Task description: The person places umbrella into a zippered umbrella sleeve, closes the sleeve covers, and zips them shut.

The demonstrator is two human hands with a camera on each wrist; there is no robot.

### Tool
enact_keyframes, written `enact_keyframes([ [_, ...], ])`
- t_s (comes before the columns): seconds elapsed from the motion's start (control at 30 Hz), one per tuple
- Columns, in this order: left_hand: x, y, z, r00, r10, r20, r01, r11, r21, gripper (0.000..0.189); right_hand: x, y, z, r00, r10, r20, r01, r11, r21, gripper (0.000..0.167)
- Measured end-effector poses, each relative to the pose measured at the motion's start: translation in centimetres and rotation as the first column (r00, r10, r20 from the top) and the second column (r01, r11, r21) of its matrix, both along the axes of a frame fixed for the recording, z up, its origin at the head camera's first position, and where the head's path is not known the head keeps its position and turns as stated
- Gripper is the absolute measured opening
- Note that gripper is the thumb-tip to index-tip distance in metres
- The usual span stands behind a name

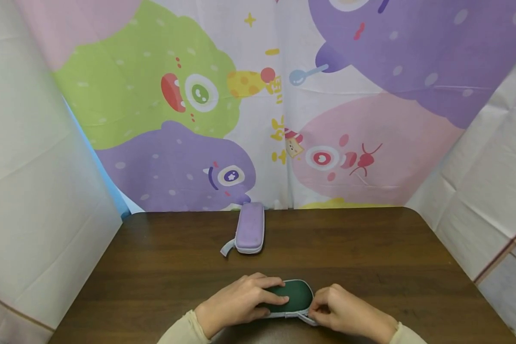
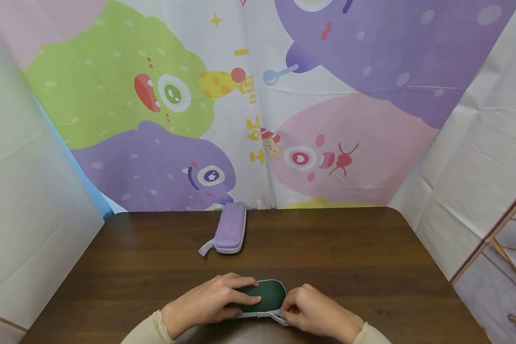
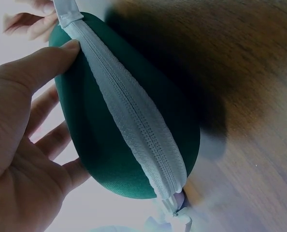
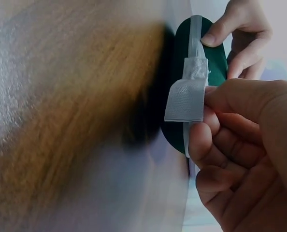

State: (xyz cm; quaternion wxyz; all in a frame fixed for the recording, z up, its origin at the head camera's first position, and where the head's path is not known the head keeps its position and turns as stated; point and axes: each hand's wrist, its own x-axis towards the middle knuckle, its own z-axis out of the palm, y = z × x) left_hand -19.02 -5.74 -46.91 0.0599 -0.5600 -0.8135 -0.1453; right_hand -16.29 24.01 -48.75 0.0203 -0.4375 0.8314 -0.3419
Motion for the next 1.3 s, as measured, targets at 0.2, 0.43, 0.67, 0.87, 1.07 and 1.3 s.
enact_keyframes([
  [0.2, 0.0, 0.1, -0.1, 1.000, 0.000, -0.009, 0.000, 1.000, 0.001, 0.049, 0.3, -0.3, -0.3, 1.000, -0.001, -0.029, 0.001, 1.000, -0.003, 0.010],
  [0.43, 0.0, 0.1, 0.1, 1.000, 0.001, -0.004, -0.001, 1.000, -0.004, 0.049, 0.8, -0.5, -0.6, 0.999, -0.034, 0.007, 0.034, 0.999, -0.021, 0.009],
  [0.67, 0.0, 0.0, 0.0, 1.000, 0.002, 0.012, -0.002, 1.000, -0.016, 0.050, 1.4, -1.0, -0.9, 0.995, -0.040, 0.086, 0.047, 0.996, -0.076, 0.012],
  [0.87, 0.1, 0.0, 0.1, 1.000, 0.005, 0.022, -0.005, 1.000, -0.011, 0.049, 1.5, -1.1, -1.1, 0.991, -0.056, 0.121, 0.066, 0.995, -0.080, 0.015],
  [1.07, 0.5, -0.1, 0.1, 0.999, 0.034, -0.023, -0.035, 0.999, -0.040, 0.051, 1.5, -0.7, -0.6, 0.990, -0.054, 0.132, 0.059, 0.998, -0.037, 0.014],
  [1.3, 1.5, -0.6, -0.4, 0.987, 0.096, -0.128, -0.095, 0.995, 0.008, 0.049, 1.2, -0.7, 0.0, 0.996, -0.090, 0.003, 0.090, 0.995, -0.044, 0.010],
])
